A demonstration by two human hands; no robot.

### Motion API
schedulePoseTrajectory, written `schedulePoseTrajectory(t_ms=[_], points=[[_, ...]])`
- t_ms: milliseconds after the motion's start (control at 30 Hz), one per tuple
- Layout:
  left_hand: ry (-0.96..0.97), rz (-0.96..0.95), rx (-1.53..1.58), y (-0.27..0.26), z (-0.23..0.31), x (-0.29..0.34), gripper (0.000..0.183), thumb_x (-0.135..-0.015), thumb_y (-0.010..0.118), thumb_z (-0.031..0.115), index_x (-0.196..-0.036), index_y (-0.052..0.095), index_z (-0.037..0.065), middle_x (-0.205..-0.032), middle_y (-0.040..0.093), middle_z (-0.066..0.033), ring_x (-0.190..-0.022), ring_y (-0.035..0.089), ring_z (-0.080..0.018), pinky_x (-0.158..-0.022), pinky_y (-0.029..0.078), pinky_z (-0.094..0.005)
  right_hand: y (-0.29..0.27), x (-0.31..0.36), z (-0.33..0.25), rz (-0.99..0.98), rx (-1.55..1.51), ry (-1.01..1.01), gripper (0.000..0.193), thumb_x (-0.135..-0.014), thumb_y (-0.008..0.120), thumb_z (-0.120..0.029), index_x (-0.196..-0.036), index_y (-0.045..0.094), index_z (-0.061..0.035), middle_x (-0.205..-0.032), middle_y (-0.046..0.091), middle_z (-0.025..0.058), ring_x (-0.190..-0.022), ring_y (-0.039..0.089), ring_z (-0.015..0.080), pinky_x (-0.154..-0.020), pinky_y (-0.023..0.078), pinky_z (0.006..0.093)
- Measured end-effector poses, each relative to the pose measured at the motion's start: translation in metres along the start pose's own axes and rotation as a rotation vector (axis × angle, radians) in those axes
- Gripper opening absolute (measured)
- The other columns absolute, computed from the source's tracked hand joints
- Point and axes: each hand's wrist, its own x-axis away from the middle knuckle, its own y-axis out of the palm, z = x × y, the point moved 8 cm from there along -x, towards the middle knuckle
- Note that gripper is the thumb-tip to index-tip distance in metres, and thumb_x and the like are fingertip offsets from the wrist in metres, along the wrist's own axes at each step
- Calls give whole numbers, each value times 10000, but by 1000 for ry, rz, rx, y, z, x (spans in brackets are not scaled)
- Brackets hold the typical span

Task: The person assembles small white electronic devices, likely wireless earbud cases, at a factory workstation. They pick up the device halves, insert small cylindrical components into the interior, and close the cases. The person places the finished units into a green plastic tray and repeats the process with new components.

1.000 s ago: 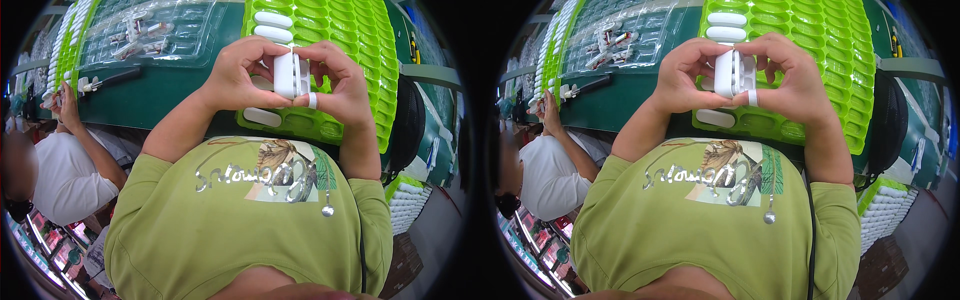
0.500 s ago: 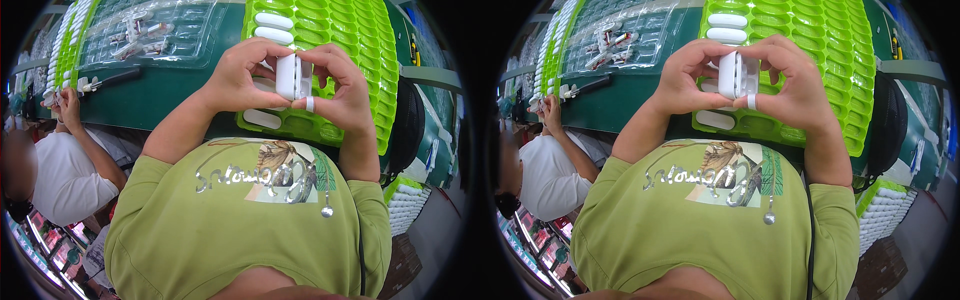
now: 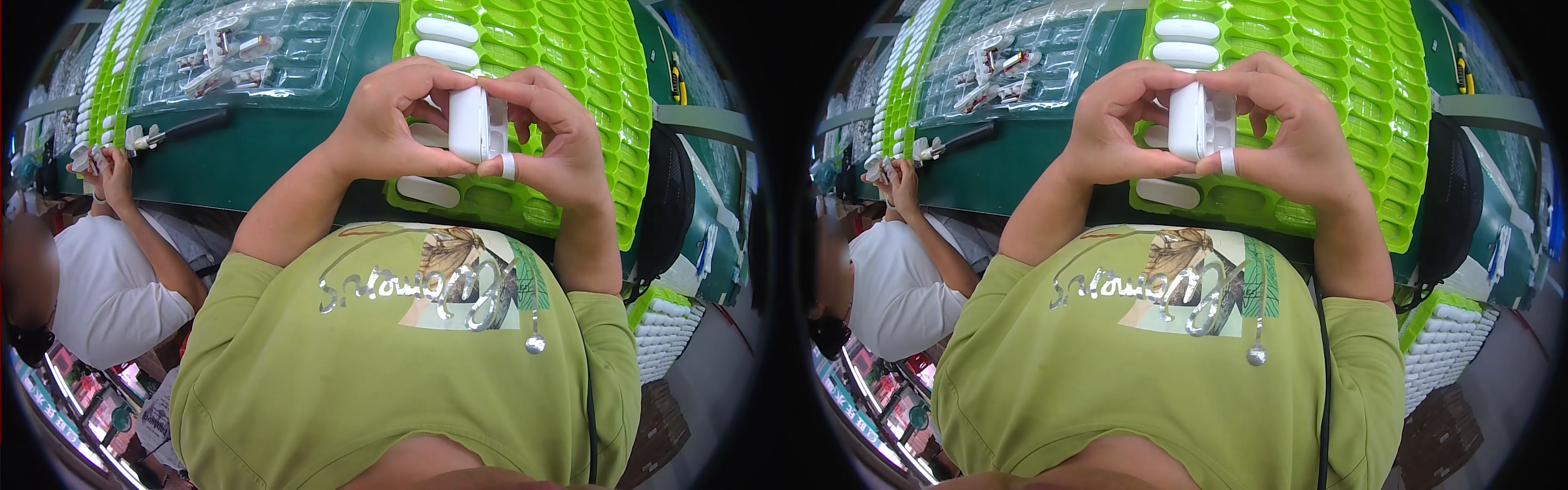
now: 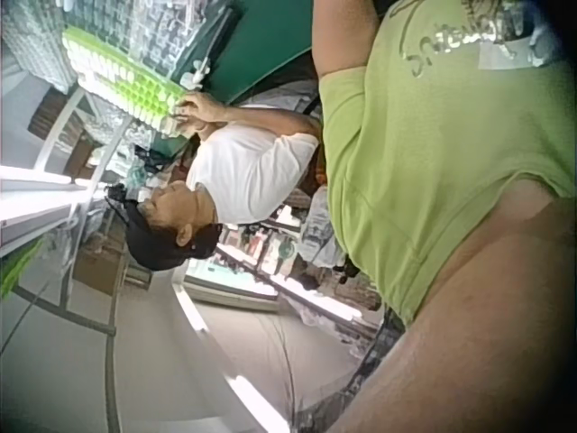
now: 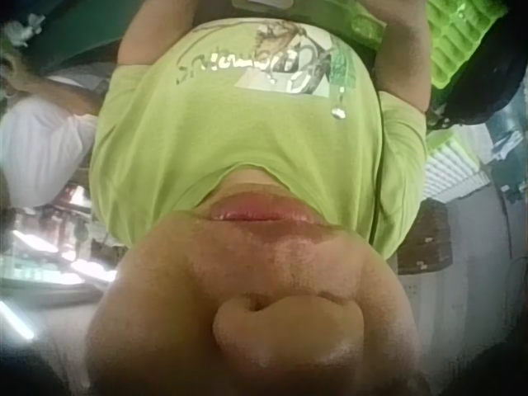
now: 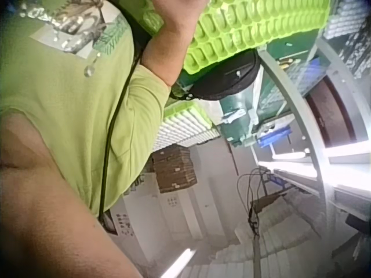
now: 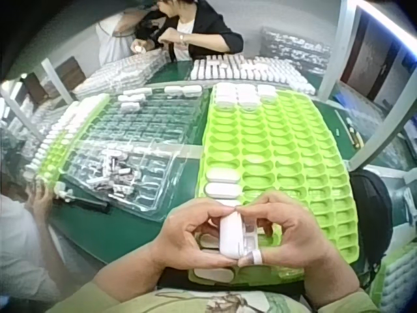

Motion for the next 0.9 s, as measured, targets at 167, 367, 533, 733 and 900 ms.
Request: schedulePoseTrajectory(t_ms=[167, 367, 533, 733, 900], points=[[-13, -8, 25, -2, -1, 1, 702, -593, 907, 39, -1218, 594, -24, -1139, 603, -104, -1028, 653, -180, -853, 579, -315, 2, 0, 2, -16, -65, 19, 614, -575, 913, -182, -1140, 699, -78, -957, 634, 12, -753, 522, 104, -607, 418, 232], [3, 3, -18, -2, 4, 2, 695, -574, 921, 43, -1189, 606, -29, -1115, 611, -102, -981, 672, -177, -816, 589, -300, 4, -1, 0, -8, -9, -27, 584, -568, 915, -192, -1097, 696, -79, -937, 617, 0, -756, 512, 102, -619, 412, 237], [-29, -4, -9, 0, 9, 2, 716, -555, 943, 64, -1184, 611, -27, -1110, 613, -105, -976, 673, -181, -814, 598, -311, 7, 2, 7, 20, -64, 15, 572, -558, 913, -193, -1072, 693, -76, -903, 596, -13, -711, 485, 96, -604, 402, 234], [-107, -12, 91, -2, -2, 2, 780, -557, 951, 91, -1238, 584, -13, -1144, 600, -103, -1029, 651, -195, -856, 591, -335, 7, 3, 11, 21, -28, 45, 592, -595, 902, -202, -1136, 697, -80, -959, 629, -3, -702, 495, 99, -605, 405, 233], [-131, 70, 58, -5, -9, -2, 807, -620, 919, 79, -1327, 534, 21, -1180, 589, -102, -1061, 628, -194, -895, 571, -329, 3, -1, 14, 36, 36, -35, 520, -702, 839, -164, -1197, 698, -95, -1027, 696, 48, -771, 580, 143, -665, 454, 260]])
